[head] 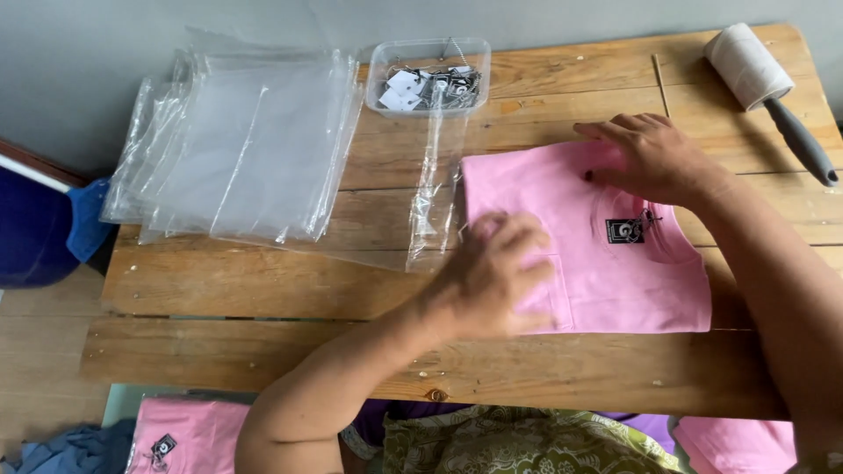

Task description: The person attaches a tag to a pink t-shirt, places it into a plastic bag, and then uses a lint roller to clean another pink t-shirt before folding it.

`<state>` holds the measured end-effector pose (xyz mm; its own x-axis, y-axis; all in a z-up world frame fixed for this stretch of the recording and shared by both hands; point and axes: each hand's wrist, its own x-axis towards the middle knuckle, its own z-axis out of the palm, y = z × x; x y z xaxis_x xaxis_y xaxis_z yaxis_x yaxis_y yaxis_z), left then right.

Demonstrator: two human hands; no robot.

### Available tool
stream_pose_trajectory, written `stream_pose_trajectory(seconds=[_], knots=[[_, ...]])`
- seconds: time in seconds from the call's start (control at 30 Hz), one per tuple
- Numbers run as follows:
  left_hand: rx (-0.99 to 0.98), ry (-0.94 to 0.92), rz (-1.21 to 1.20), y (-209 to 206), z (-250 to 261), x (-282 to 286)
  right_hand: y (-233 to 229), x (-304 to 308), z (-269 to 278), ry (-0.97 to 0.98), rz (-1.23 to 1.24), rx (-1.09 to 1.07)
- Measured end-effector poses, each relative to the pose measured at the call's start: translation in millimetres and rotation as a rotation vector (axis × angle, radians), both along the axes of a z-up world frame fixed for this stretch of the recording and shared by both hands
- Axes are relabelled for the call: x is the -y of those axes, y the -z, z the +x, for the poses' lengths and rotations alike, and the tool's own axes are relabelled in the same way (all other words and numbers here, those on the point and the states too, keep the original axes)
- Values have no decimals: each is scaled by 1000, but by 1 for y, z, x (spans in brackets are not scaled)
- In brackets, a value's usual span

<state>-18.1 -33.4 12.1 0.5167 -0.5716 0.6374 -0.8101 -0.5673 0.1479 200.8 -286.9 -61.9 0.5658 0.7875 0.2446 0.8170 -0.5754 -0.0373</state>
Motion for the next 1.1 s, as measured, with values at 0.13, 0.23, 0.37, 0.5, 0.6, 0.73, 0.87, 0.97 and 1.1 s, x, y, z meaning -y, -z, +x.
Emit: stream_pose_trajectory(seconds=[0.13,0.23,0.37,0.5,0.6,0.73,0.87,0.97,1.1], knots=[[-130,29,226,32,-19,22,-10,-3,-7,13,-71,-17],[-59,35,104,35,-22,27,-42,-18,-34,22,-114,-79],[-140,33,12,51,-16,30,-66,-24,-63,-45,-220,38],[-599,-29,-323,50,-3,15,-111,-29,-106,-160,-302,-95],[-643,-66,-412,46,6,2,-146,-43,-138,-80,-272,-293],[-636,-55,-446,23,12,-11,-106,-38,-143,-94,-501,-180],[-451,-274,-321,-1,23,-53,-67,-33,-138,-77,-379,213],[-559,-552,-119,-16,23,-74,-57,-32,-133,-79,-409,233],[-723,-733,278,6,28,-66,-57,-32,-132,-77,-414,215]])
